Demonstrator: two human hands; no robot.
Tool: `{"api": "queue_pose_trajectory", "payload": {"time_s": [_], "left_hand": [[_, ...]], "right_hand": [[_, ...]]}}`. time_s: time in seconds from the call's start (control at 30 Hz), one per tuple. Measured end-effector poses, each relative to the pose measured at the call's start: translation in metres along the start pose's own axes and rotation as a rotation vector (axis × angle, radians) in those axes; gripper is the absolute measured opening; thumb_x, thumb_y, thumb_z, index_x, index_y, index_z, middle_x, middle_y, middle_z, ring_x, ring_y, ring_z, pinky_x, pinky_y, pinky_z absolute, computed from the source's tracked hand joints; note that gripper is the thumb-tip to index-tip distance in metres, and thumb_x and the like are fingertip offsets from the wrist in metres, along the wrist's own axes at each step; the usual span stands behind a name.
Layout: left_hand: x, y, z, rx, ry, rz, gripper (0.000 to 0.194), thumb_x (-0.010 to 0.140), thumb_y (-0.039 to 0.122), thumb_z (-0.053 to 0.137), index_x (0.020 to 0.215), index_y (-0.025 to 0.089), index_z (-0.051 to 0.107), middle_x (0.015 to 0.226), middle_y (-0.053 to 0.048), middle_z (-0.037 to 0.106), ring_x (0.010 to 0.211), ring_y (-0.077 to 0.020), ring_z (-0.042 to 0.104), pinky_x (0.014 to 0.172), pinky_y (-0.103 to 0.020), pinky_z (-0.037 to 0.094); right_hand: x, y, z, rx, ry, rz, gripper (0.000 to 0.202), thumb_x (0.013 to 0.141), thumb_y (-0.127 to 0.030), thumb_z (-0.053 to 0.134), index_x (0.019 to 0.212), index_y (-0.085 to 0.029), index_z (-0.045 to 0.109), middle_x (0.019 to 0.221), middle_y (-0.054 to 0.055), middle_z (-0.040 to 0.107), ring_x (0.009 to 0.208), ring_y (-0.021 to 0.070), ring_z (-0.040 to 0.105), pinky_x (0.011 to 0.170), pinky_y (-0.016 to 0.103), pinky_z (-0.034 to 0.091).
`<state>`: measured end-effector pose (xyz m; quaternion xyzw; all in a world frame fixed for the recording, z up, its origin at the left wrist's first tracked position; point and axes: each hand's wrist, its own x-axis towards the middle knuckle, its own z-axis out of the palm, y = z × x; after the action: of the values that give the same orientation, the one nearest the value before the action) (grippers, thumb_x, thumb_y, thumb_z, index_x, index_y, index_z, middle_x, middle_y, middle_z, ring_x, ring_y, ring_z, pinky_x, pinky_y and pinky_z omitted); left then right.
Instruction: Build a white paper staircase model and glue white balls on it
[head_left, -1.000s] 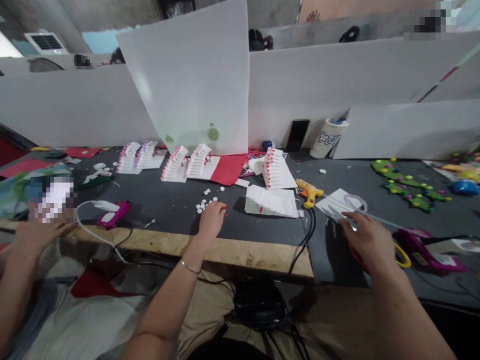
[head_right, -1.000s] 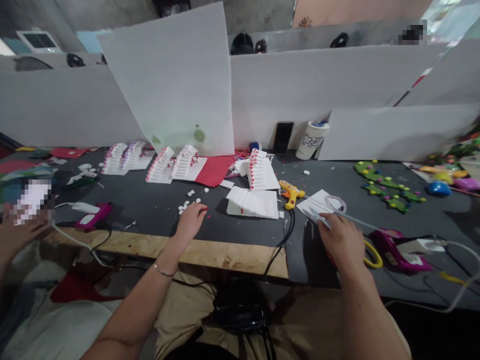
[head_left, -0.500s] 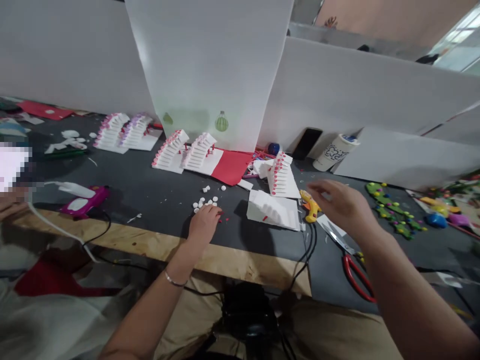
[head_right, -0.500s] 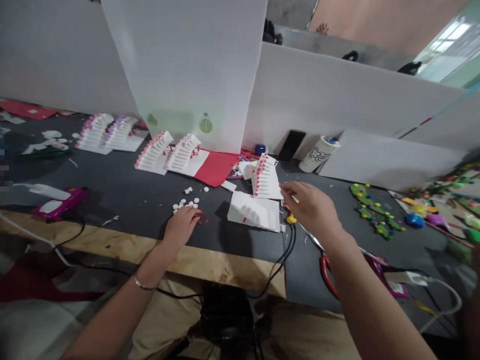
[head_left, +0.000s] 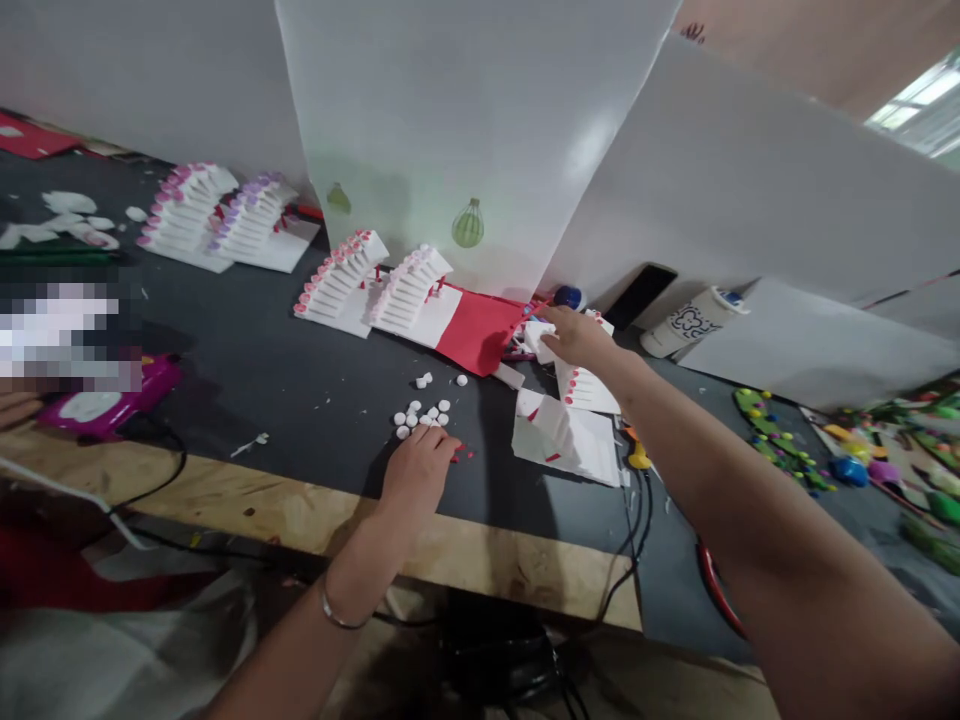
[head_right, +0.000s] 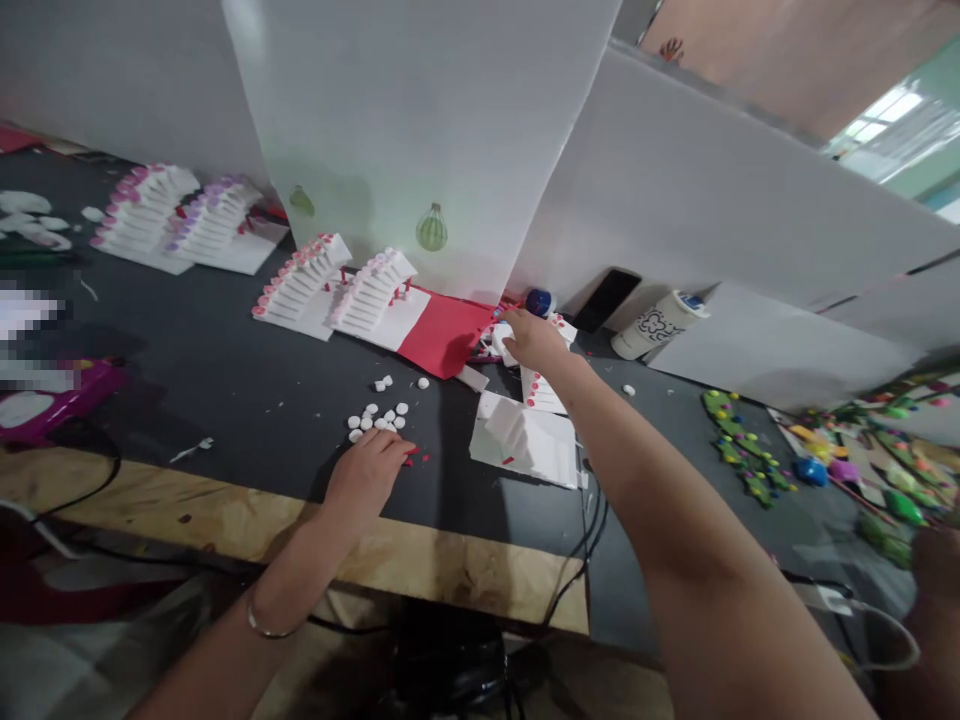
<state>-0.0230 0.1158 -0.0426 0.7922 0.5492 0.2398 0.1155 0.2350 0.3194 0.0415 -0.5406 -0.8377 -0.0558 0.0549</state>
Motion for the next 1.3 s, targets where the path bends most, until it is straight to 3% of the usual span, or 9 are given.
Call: {"api": "queue_pose_trajectory", "payload": {"time_s": [0.27,0.53,0.67,0.83,0.93,1.03,1.2,1.3], "left_hand": [[-0.001,0.003,-0.001,0.004,-0.051,-0.026,0.028,0.088,0.005,0.050,0.105,0.021,0.066,0.097,-0.006,0.063,0.095,-0.0217,0.055,0.078,-0.033,0.048],[0.002,0.006,-0.003,-0.046,-0.068,-0.027,0.019,0.091,0.008,0.048,0.091,0.020,0.064,0.096,-0.005,0.064,0.094,-0.0213,0.055,0.080,-0.034,0.047],[0.003,0.007,-0.003,-0.159,-0.016,-0.088,0.017,0.091,0.010,0.050,0.094,0.020,0.064,0.096,-0.005,0.064,0.097,-0.0206,0.056,0.085,-0.034,0.047],[0.004,0.010,-0.007,-0.482,0.050,-0.197,0.022,0.090,0.010,0.047,0.098,0.021,0.064,0.098,-0.005,0.066,0.095,-0.0190,0.060,0.088,-0.035,0.048],[0.005,0.008,-0.010,-0.755,0.007,-0.278,0.017,0.088,0.015,0.049,0.096,0.020,0.064,0.094,-0.004,0.068,0.087,-0.0170,0.063,0.081,-0.031,0.050],[0.006,0.005,-0.012,-0.989,-0.043,-0.355,0.012,0.085,0.022,0.054,0.093,0.018,0.062,0.085,-0.003,0.067,0.076,-0.0138,0.062,0.069,-0.026,0.050],[0.008,0.002,-0.017,-1.068,-0.074,-0.407,0.015,0.079,0.031,0.061,0.084,0.018,0.057,0.073,0.000,0.062,0.061,-0.0098,0.053,0.054,-0.020,0.042],[0.011,0.002,-0.017,-1.013,-0.101,-0.360,0.016,0.078,0.033,0.062,0.081,0.018,0.056,0.070,0.001,0.060,0.061,-0.0099,0.052,0.054,-0.020,0.040]], "right_hand": [[0.010,0.000,0.009,0.034,-0.018,-0.039,0.046,0.083,-0.021,0.054,0.129,-0.019,0.055,0.130,0.015,0.057,0.106,0.0301,0.060,0.088,0.044,0.050],[-0.008,0.005,-0.005,0.067,0.001,0.020,0.035,0.081,-0.020,0.053,0.114,-0.017,0.065,0.113,0.014,0.066,0.086,0.0265,0.065,0.076,0.041,0.052],[-0.028,-0.005,-0.024,0.144,0.061,0.003,0.032,0.084,-0.023,0.051,0.112,-0.017,0.065,0.109,0.011,0.068,0.076,0.0212,0.065,0.072,0.037,0.052],[-0.089,-0.052,-0.058,0.347,0.303,0.049,0.026,0.088,-0.030,0.049,0.104,-0.021,0.067,0.095,0.007,0.071,0.072,0.0180,0.065,0.067,0.031,0.051],[-0.141,-0.090,-0.062,0.466,0.257,0.073,0.024,0.090,-0.034,0.049,0.098,-0.025,0.069,0.084,0.004,0.072,0.067,0.0167,0.065,0.060,0.027,0.051],[-0.193,-0.112,-0.049,0.588,0.210,0.123,0.023,0.091,-0.036,0.049,0.094,-0.026,0.070,0.088,0.004,0.074,0.075,0.0184,0.069,0.059,0.026,0.051],[-0.263,-0.100,-0.017,0.590,0.228,0.428,0.026,0.088,-0.041,0.050,0.091,-0.024,0.070,0.078,0.004,0.075,0.061,0.0187,0.066,0.056,0.029,0.051],[-0.288,-0.089,-0.008,0.568,0.159,0.510,0.030,0.087,-0.046,0.051,0.080,-0.024,0.069,0.069,0.003,0.073,0.056,0.0195,0.064,0.053,0.030,0.049]]}}
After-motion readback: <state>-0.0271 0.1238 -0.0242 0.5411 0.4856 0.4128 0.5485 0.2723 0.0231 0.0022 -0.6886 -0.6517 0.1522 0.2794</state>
